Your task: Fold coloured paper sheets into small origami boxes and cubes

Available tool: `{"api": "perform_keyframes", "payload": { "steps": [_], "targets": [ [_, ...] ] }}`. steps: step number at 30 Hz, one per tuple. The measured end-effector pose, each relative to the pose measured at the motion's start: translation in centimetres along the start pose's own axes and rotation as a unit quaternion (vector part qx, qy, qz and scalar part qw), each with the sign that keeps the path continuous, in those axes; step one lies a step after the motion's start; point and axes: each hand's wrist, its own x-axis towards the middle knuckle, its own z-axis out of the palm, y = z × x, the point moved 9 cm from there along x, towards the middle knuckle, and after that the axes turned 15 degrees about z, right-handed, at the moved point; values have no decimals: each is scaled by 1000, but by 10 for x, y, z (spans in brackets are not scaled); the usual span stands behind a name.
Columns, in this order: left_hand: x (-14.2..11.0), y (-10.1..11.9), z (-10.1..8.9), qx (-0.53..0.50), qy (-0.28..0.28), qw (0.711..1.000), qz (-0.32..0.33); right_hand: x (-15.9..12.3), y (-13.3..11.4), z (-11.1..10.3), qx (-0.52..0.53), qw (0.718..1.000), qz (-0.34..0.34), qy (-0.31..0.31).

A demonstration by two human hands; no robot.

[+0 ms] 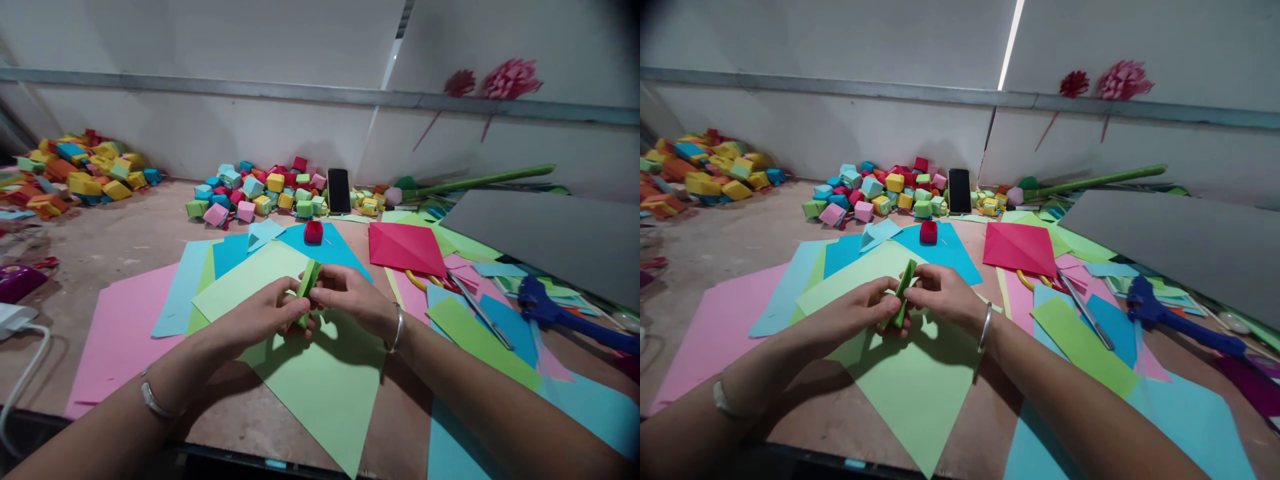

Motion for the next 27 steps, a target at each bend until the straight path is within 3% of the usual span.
{"api": "perform_keyframes", "payload": {
  "steps": [4, 8, 11, 15, 20, 24, 27],
  "targets": [
    [-1, -5, -8, -83, 66, 994, -17, 4, 4, -12, -6, 999, 11, 48],
    [-1, -5, -23, -12, 122, 993, 5, 4, 6, -19, -37, 993, 25, 106],
    [1, -1, -27, 25, 128, 991, 20, 1, 3, -16, -102, 985, 10, 136],
    [3, -1, -21, -21, 117, 993, 20, -3, -1, -13, -175, 967, -20, 182],
    [-1, -1, -14, -38, 115, 992, 18, -11, -6, -8, -214, 949, -29, 230],
    [-3, 6, -18, 55, 121, 990, 44, -16, -11, 0, -242, 941, -36, 234],
    [-1, 9, -22, 18, 144, 988, 58, -17, -9, -9, -200, 947, -30, 251]
  ]
}}
